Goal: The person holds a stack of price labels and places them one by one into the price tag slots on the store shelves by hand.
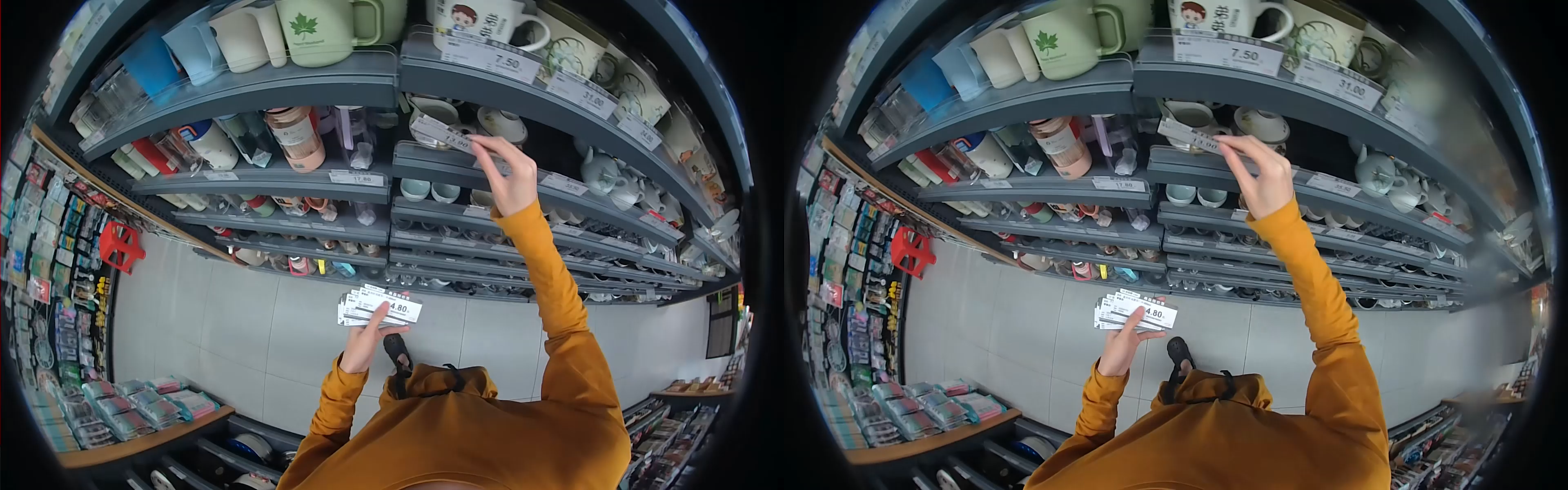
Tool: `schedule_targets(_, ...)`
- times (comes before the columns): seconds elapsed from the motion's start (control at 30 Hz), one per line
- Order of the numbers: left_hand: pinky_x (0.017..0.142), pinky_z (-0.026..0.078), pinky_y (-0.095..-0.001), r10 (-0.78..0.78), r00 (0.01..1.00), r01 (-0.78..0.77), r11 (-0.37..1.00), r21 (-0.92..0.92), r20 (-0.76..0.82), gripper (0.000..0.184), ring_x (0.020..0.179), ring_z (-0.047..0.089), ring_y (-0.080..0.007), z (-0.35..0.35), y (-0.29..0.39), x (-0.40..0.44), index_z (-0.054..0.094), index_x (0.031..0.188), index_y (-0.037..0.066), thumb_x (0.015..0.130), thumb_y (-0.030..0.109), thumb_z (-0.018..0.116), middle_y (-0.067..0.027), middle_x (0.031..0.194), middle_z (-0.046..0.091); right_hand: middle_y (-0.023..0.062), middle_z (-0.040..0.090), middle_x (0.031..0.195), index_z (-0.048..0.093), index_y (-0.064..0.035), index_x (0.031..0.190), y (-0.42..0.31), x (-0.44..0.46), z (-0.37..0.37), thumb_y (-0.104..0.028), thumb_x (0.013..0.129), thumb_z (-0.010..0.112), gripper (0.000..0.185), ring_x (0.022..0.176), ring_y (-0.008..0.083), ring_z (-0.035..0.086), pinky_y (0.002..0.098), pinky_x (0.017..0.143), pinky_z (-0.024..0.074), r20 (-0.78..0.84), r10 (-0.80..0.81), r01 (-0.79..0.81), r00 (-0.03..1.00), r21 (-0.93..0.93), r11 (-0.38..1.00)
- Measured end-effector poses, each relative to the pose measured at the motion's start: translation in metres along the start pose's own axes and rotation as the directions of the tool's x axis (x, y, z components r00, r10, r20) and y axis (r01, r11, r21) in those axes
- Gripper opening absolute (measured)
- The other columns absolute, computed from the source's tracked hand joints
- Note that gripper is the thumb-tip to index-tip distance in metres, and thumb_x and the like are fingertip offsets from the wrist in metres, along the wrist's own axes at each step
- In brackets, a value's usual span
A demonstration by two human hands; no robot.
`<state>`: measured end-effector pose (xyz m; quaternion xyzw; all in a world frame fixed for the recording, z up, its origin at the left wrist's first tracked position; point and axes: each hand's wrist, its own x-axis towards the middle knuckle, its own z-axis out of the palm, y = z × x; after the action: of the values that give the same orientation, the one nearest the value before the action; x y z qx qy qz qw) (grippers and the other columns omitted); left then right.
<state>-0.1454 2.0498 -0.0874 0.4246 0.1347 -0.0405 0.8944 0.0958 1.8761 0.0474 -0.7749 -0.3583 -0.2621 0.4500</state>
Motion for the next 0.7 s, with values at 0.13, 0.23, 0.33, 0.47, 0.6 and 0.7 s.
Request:
schedule_targets(0.13,0.077,0.058,-0.0365,0.003,1.0,-0.003,1.0,0.015,-0.007,0.031,0.103,0.063,-0.0233,-0.016,0.011,0.006,0.049,0.123,-0.001,0.099,0.018,0.048,-0.0166,0.123,0.058,0.0145,0.069,0.089,0.068,-0.0002,0.101,0.019,0.015,0.015,-0.011,0.086,0.066,0.018,0.079,0.0227,0.068,0.0293,0.071,0.0511,0.05,0.04,-0.036,0.998,-0.077,0.996)
schedule_targets(0.23,0.073,0.058,-0.0341,-0.029,0.999,0.028,1.0,-0.013,-0.029,0.031,0.097,0.065,-0.0212,-0.023,0.009,0.011,0.05,0.122,-0.002,0.098,0.017,0.051,-0.0159,0.121,0.06,0.0146,0.069,0.089,0.068,-0.0004,0.102,0.019,0.016,0.018,-0.014,0.087,0.066,0.02,0.078,0.0192,0.068,0.029,0.071,0.0514,0.134,0.172,-0.173,0.976,-0.002,0.985)
schedule_targets(0.33,0.066,0.057,-0.0311,-0.072,0.996,0.072,0.997,0.003,-0.053,0.028,0.086,0.065,-0.0178,-0.024,0.009,0.018,0.053,0.117,-0.001,0.095,0.016,0.056,-0.013,0.109,0.064,0.0143,0.069,0.089,0.068,-0.0007,0.104,0.021,0.018,0.018,-0.014,0.088,0.065,0.021,0.077,0.0179,0.067,0.0288,0.071,0.0515,0.157,0.196,-0.206,0.968,0.052,0.977)
schedule_targets(0.47,0.056,0.05,-0.0262,-0.058,0.996,0.062,0.996,0.069,-0.067,0.022,0.07,0.06,-0.0128,-0.027,0.01,0.03,0.056,0.107,0.0,0.093,0.016,0.061,-0.0075,0.09,0.063,0.0132,0.069,0.091,0.068,-0.0026,0.103,0.025,0.019,0.014,-0.014,0.088,0.064,0.019,0.078,0.0225,0.067,0.0298,0.073,0.0517,0.246,0.152,-0.158,0.957,0.002,0.988)
schedule_targets(0.6,0.052,0.045,-0.024,0.008,0.998,0.001,0.989,0.148,-0.059,0.018,0.061,0.055,-0.0104,-0.017,0.027,0.042,0.057,0.101,0.001,0.093,0.017,0.061,-0.0047,0.08,0.061,0.0117,0.068,0.094,0.069,-0.0047,0.1,0.018,0.02,0.012,-0.013,0.088,0.062,0.017,0.086,0.0282,0.066,0.0325,0.078,0.0509,0.302,0.034,0.009,0.953,-0.139,0.99)
schedule_targets(0.7,0.051,0.042,-0.0237,0.063,0.995,-0.049,0.983,0.175,-0.077,0.016,0.06,0.053,-0.0094,-0.009,0.037,0.049,0.059,0.098,0.001,0.094,0.017,0.06,-0.0039,0.078,0.061,0.0125,0.066,0.096,0.068,-0.0019,0.099,-0.002,0.014,0.012,-0.006,0.085,0.064,0.015,0.088,0.0283,0.064,0.0319,0.079,0.0504,0.159,-0.088,0.117,0.983,-0.183,0.976)
